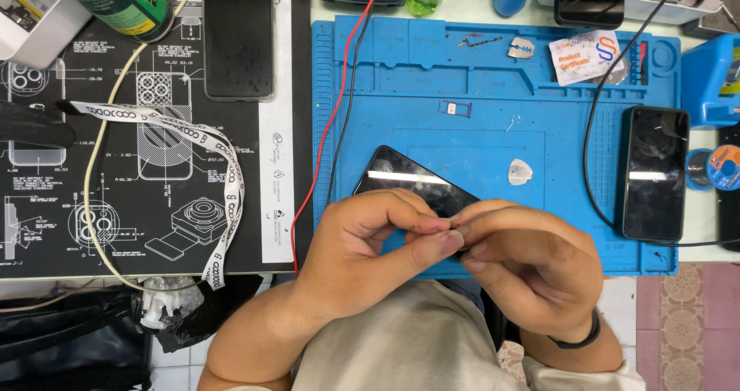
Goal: The person uses a plastic pry tool to separate the back cover of a smartphone. They repeatedly insert the tool along the edges and pry until the back cover detaches, revealing the internal components. The person then sets the opened phone aside and briefly handles another smartphone.
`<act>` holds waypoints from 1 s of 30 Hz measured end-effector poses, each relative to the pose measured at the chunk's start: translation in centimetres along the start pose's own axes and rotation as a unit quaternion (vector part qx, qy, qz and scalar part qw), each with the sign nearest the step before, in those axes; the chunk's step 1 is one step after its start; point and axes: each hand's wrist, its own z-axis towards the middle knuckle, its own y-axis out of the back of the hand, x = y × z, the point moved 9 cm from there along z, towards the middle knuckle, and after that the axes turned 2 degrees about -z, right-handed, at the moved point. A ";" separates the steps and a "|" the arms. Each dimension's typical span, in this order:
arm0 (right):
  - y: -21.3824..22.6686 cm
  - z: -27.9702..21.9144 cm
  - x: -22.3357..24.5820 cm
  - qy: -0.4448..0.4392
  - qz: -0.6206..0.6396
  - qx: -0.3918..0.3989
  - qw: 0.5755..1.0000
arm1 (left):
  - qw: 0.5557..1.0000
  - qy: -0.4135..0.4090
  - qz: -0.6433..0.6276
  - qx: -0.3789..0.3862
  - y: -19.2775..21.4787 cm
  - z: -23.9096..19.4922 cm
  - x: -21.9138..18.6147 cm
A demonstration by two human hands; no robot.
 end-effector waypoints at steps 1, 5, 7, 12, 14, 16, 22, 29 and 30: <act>0.2 -0.4 -0.3 -0.012 0.020 -0.007 1.000 | 1.000 -0.003 -0.005 -0.001 0.1 -0.1 0.0; 3.5 -2.4 -2.4 -0.134 -0.045 -0.085 0.986 | 0.999 -0.017 -0.033 -0.021 1.1 -0.4 -0.1; 6.7 -3.0 -4.2 -0.208 -0.085 -0.155 0.962 | 0.998 -0.033 -0.048 -0.019 1.9 -0.7 -0.6; 10.3 -1.2 -5.3 -0.154 -0.429 -0.058 0.888 | 0.994 0.007 -0.087 -0.066 4.4 -1.3 0.2; 10.6 -1.3 -5.5 -0.164 -0.430 -0.058 0.886 | 0.993 0.004 -0.091 -0.069 4.9 -1.2 0.3; 9.9 -1.9 -6.3 -0.226 -0.375 -0.064 0.897 | 0.994 -0.008 -0.080 -0.075 5.2 -1.3 0.2; -0.2 -1.0 -5.0 -0.059 -0.413 0.172 0.892 | 0.990 -0.073 -0.054 -0.105 6.0 -1.6 -0.6; -0.4 -1.8 -8.1 -0.186 -0.360 0.203 0.891 | 0.984 -0.013 0.070 -0.166 8.2 -2.9 0.8; -0.1 -1.8 -8.2 -0.194 -0.324 0.186 0.907 | 0.985 -0.018 0.067 -0.160 8.4 -2.9 0.9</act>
